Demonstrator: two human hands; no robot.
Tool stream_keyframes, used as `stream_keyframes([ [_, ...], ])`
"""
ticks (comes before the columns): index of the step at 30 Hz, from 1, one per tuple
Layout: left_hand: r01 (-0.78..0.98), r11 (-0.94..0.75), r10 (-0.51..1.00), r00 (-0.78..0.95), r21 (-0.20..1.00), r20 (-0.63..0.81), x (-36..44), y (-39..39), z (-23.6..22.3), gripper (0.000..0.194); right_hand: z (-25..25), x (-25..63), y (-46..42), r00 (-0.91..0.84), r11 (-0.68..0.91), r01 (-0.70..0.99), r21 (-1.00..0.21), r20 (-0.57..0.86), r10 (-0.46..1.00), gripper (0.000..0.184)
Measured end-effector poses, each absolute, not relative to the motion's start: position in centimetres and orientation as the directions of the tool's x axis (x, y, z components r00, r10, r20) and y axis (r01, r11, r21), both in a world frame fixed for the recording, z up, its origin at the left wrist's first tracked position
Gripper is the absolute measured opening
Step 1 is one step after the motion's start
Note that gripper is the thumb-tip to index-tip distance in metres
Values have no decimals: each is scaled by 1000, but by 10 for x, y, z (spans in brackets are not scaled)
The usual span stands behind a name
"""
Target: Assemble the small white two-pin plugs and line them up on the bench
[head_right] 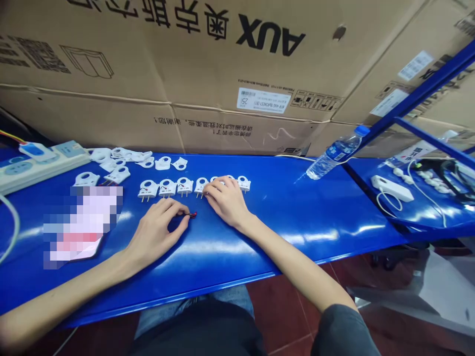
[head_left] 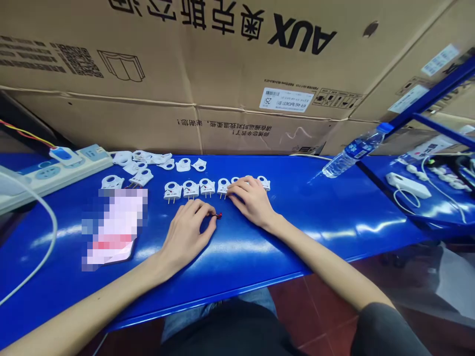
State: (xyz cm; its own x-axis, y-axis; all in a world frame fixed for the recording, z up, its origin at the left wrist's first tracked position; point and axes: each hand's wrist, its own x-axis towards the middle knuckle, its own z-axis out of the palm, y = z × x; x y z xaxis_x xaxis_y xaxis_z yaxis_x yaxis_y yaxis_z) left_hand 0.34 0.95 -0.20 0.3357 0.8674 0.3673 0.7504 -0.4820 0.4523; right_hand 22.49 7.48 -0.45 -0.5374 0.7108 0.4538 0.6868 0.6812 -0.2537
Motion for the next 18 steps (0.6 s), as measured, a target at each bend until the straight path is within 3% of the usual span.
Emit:
stream_keyframes([
  [9, 761, -464, 879, 335, 453, 339, 3, 9, -3, 12, -4, 214, 71, -596, 739, 612, -280, 452, 664, 26],
  [18, 765, -491, 865, 369, 416, 341, 3, 10, -3, 11, -10, 192, 81, -645, 753, 622, -216, 405, 648, 35],
])
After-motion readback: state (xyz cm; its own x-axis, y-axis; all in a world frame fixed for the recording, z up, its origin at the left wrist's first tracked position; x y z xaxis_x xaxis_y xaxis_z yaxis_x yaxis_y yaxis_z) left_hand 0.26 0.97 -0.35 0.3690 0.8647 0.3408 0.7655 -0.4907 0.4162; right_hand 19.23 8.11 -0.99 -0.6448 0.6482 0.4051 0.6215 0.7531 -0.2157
